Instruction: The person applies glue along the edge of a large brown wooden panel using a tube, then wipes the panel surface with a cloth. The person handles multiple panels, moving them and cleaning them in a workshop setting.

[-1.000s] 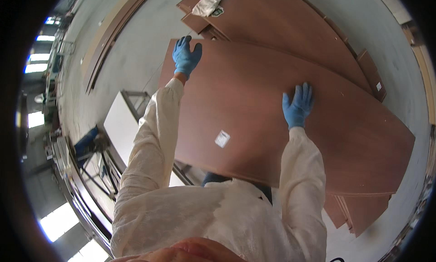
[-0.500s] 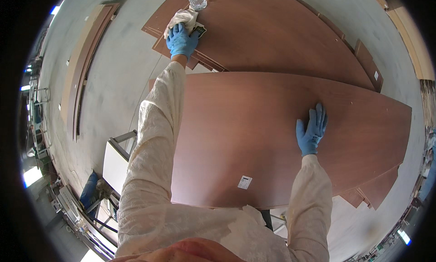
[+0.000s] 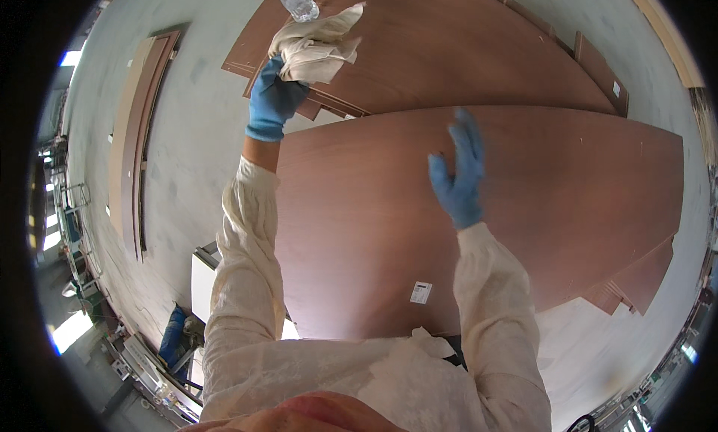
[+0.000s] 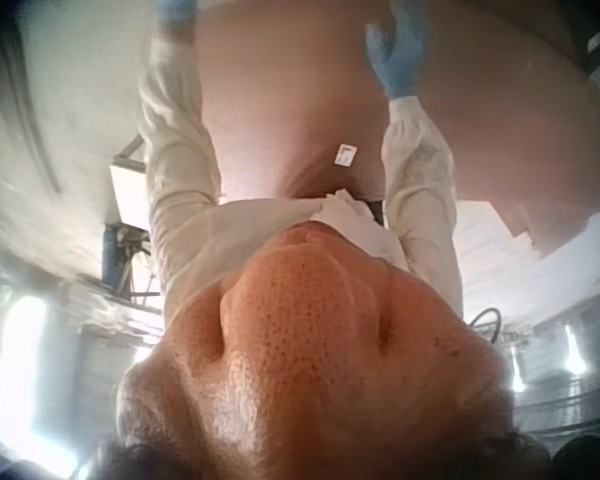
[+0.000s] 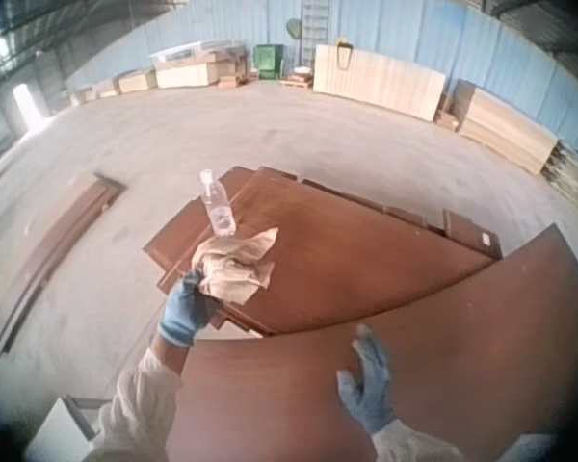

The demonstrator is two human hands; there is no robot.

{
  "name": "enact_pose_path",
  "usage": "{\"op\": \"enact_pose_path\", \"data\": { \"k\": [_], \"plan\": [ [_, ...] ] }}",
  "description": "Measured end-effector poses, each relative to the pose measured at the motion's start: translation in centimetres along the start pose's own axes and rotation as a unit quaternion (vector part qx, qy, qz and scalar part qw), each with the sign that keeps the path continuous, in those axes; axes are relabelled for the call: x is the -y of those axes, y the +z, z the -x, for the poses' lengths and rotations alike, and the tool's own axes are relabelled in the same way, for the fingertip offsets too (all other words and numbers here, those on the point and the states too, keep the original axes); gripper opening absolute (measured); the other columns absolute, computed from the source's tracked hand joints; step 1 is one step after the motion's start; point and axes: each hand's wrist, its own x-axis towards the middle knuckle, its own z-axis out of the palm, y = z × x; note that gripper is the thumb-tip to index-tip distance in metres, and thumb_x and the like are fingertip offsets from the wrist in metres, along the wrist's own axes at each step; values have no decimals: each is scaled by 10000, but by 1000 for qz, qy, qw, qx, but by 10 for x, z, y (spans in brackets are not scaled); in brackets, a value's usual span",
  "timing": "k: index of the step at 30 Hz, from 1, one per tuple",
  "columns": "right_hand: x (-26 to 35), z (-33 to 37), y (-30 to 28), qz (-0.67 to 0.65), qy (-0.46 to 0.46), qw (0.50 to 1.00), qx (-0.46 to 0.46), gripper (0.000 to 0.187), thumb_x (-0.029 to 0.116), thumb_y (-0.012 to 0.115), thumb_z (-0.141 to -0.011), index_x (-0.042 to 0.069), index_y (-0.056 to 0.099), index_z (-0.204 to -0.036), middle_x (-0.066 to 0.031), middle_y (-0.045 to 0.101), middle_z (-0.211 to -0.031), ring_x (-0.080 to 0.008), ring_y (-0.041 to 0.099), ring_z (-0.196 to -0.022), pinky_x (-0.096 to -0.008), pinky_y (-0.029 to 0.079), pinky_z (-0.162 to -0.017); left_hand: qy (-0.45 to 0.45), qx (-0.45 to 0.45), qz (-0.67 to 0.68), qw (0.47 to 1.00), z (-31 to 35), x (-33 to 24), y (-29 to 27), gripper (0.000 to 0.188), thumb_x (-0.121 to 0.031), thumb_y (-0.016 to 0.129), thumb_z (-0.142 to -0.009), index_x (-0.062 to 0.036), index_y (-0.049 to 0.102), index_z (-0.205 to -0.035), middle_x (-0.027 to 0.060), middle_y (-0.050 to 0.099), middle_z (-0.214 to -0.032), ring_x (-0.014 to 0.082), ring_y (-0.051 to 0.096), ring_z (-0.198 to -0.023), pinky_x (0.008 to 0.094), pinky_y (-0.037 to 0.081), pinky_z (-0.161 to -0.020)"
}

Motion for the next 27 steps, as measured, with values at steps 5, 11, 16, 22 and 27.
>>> {"op": "enact_pose_path", "data": {
  "k": [5, 11, 16, 22, 27],
  "plan": [
    [42, -17, 52, -577, 315, 752, 49, 858, 587, 549, -1021, 8, 299, -1603, -196, 393, -1611, -374, 390, -1484, -539, 330, -1217, -33, 32, -110, 993, 59, 35, 56, 386, -106, 670, -947, 21, 601, -1305, 160, 649, -1311, 297, 622, -1246, 435, 517, -1065],
    [58, -21, 41, -849, 344, 386, 112, 906, 690, 500, -998, 10, 341, -1574, -200, 484, -1523, -351, 452, -1442, -515, 373, -1205, -13, 53, -449, 892, 107, 75, 69, 404, -182, 597, -992, 3, 558, -1350, 122, 641, -1298, 237, 628, -1186, 379, 514, -1026],
    [59, -14, 22, -697, 453, 554, 48, 696, 480, 619, -1011, -1, 454, -1486, -156, 595, -1408, -269, 587, -1296, -416, 483, -1102, -137, 5, -274, 952, 158, 106, 68, 286, -83, 655, -949, 31, 662, -1211, 57, 711, -1090, 145, 668, -999, 295, 529, -908],
    [64, 2, -12, -275, 344, 896, 59, 700, 407, 711, -970, 10, 460, -1489, -162, 546, -1459, -308, 534, -1357, -403, 466, -1106, -94, -57, -518, 849, 177, 103, 91, 225, -146, 694, -943, 10, 686, -1106, 66, 717, -936, 118, 666, -826, 294, 532, -702],
    [76, 24, -13, -257, 108, 960, 23, 745, 477, 709, -958, 36, 455, -1502, -171, 512, -1465, -325, 489, -1385, -407, 453, -1113, -10, 23, -721, 693, 188, 131, 131, 234, -193, 673, -971, -18, 672, -1126, 131, 699, -846, 160, 677, -753, 317, 539, -679]
  ]
}}
